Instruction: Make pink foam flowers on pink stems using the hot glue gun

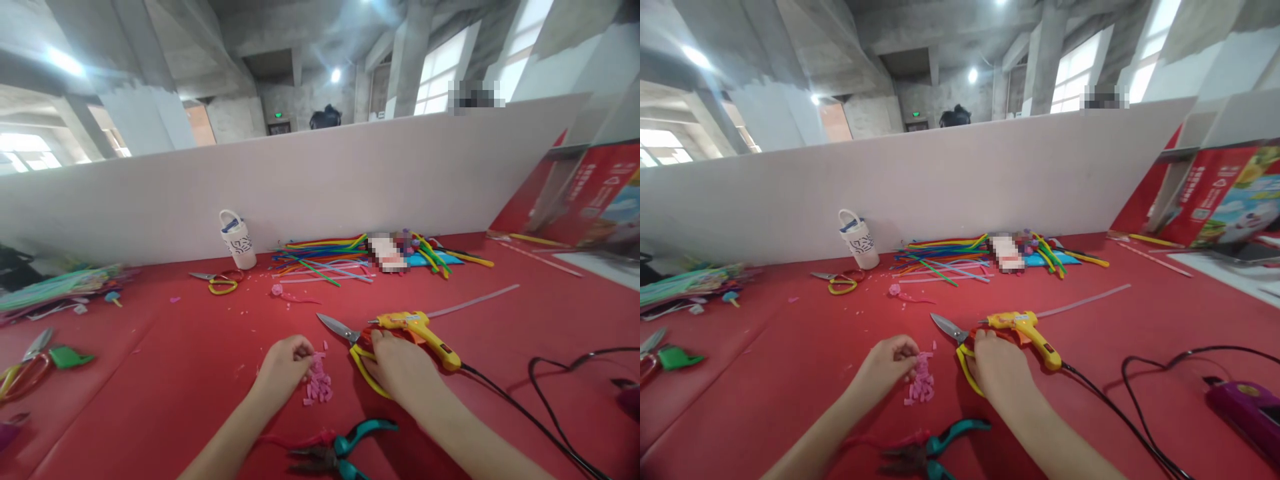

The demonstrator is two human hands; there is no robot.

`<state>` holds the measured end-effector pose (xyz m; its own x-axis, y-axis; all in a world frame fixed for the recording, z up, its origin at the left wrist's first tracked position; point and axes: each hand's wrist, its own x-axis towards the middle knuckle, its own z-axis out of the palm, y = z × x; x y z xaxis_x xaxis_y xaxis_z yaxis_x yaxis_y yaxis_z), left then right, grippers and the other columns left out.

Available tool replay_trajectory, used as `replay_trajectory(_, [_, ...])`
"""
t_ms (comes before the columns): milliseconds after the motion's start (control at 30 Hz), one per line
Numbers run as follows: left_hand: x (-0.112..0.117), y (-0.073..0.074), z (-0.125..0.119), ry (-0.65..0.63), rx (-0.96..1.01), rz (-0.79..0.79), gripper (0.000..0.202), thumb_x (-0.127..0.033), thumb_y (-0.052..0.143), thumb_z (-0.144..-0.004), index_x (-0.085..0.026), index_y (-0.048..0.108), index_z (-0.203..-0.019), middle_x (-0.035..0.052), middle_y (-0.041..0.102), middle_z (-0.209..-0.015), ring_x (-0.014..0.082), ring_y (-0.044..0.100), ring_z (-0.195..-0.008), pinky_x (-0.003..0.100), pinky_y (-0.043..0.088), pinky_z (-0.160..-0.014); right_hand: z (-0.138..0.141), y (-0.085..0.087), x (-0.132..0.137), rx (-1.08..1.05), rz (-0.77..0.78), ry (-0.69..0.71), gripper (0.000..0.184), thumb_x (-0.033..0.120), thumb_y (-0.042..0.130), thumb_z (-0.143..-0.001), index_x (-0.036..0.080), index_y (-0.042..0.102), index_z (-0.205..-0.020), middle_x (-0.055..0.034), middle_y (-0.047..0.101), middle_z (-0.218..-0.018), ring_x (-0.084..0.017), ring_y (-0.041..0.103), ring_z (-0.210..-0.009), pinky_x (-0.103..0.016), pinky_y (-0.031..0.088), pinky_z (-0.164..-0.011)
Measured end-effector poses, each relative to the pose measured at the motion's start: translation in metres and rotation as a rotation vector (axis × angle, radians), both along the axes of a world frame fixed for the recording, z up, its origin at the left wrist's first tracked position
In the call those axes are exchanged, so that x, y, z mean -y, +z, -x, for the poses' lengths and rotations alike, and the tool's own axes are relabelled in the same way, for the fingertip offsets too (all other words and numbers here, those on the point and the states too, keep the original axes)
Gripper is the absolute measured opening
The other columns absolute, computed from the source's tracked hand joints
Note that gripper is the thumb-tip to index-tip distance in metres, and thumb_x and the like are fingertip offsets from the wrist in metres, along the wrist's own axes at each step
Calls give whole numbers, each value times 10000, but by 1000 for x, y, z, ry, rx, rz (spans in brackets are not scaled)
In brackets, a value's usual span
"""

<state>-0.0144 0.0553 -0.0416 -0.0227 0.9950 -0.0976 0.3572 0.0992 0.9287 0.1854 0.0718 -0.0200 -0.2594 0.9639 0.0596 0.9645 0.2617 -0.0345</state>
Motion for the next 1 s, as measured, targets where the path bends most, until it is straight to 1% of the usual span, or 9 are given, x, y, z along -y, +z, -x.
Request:
replay_trajectory(167, [6,16,20,36,-39,-33,107,-264,521,-696,-177,581,-706,-37,584,-551,110,528,-408,191,366,-370,0,3,1,29,-24,-7,188,248,502,-834,98,607,-876,-157,678,-825,-286,673,-712,-275,380,-480])
replay_trajectory(267, [4,29,43,114,-69,-61,225,-348,461,-773,-170,549,-666,-57,502,-388,87,415,-302,180,282,-334,-2,10,0,37,-45,6,223,256,458,-861,96,613,-870,-177,672,-842,-288,665,-707,-282,373,-490])
replay_trajectory(367, [3,34,56,190,-67,-110,180,-320,439,-780,-181,541,-833,-69,540,-451,76,366,-304,176,281,-341,1,21,4,18,-40,95,238,218,415,-881,105,622,-848,-164,667,-848,-256,653,-710,-288,372,-533])
replay_trajectory(467, [8,28,53,187,-52,-108,135,-303,503,-739,-188,545,-797,-54,582,-551,70,388,-334,180,310,-354,14,31,18,-25,27,297,166,161,473,-847,161,628,-789,-72,675,-797,-186,639,-703,-262,362,-565])
replay_trajectory(600, [16,21,39,102,-33,-71,211,-337,533,-742,-180,542,-599,-78,432,-382,80,362,-317,188,277,-351,39,31,38,-62,111,571,90,149,563,-781,205,626,-749,-2,673,-733,-150,616,-627,-270,296,-500])
replay_trajectory(667, [18,22,34,78,-10,-95,103,-266,549,-713,-181,593,-752,-90,427,-415,96,416,-382,193,334,-409,45,27,40,-65,121,617,120,117,537,-783,195,626,-763,-12,670,-715,-157,604,-590,-286,254,-478])
replay_trajectory(733, [19,24,31,57,11,-129,237,-170,569,-643,-193,604,-877,-62,522,-572,110,504,-527,205,402,-517,45,22,38,-66,119,623,141,92,514,-779,180,624,-768,-28,667,-708,-170,599,-586,-295,232,-483])
replay_trajectory(800, [21,25,29,25,20,-138,239,-118,568,-602,-194,627,-821,-24,576,-730,114,536,-639,211,421,-593,42,17,37,-72,121,643,144,81,516,-759,178,622,-769,-34,670,-729,-175,601,-617,-297,232,-502])
replay_trajectory(1000, [25,19,24,-59,107,-27,142,-210,492,-715,-180,586,-817,-34,562,-612,90,468,-410,205,350,-398,42,11,45,-117,245,745,132,99,505,-767,175,611,-776,-17,678,-768,-144,591,-634,-286,239,-515])
